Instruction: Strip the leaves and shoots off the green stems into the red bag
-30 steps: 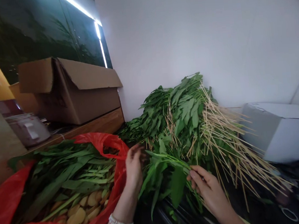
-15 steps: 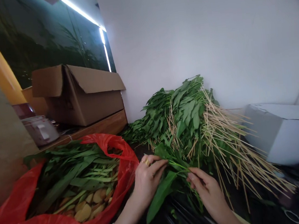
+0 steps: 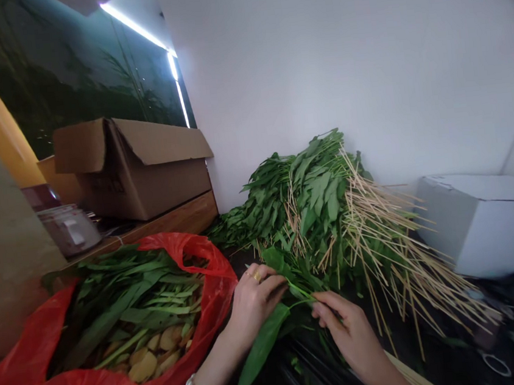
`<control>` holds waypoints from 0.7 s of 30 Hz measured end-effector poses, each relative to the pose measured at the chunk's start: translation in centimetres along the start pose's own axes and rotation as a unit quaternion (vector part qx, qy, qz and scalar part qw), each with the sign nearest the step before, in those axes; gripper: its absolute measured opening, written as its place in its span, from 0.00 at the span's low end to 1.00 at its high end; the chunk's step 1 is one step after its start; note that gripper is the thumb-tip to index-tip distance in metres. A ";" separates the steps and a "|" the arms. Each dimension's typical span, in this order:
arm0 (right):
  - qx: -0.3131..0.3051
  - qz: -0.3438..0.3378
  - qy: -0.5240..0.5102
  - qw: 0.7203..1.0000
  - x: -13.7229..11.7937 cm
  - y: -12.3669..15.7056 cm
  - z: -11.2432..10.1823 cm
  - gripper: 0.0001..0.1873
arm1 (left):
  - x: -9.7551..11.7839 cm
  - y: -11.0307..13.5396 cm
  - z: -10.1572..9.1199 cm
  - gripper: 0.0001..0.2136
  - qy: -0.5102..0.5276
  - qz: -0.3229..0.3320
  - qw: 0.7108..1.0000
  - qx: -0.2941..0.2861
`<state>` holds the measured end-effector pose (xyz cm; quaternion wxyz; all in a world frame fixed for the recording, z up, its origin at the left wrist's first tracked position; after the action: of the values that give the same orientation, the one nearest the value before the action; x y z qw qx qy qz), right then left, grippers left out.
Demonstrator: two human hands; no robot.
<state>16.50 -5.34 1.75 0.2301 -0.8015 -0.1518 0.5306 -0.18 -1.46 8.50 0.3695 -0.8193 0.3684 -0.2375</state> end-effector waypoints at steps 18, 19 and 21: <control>0.124 0.115 -0.097 0.981 1.5 -0.1 -2.2 0.20 | -6.6 0.9 -1.1 0.04 0.464 -0.442 0.762 0.095; 0.132 0.130 -0.131 0.974 1.6 -0.1 -2.4 0.20 | -7.1 1.3 -0.9 0.05 0.536 -0.477 0.689 0.102; 0.140 0.150 -0.196 0.959 1.5 -0.3 -2.4 0.21 | -7.1 1.7 -0.5 0.08 0.640 -0.508 0.569 0.091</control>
<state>19.23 -4.90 1.53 0.2233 -0.6553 0.0037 0.7216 -5.62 3.12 6.61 -0.0717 -0.4674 0.0078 -0.8811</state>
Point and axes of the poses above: each hand's wrist, its own y-axis away from the middle knuckle, its own z-axis out of the palm, x = y × z, the point moved 6 cm from there along -y, towards the middle knuckle, and after that the axes turned 7 degrees about -z, right-handed, at the moved point
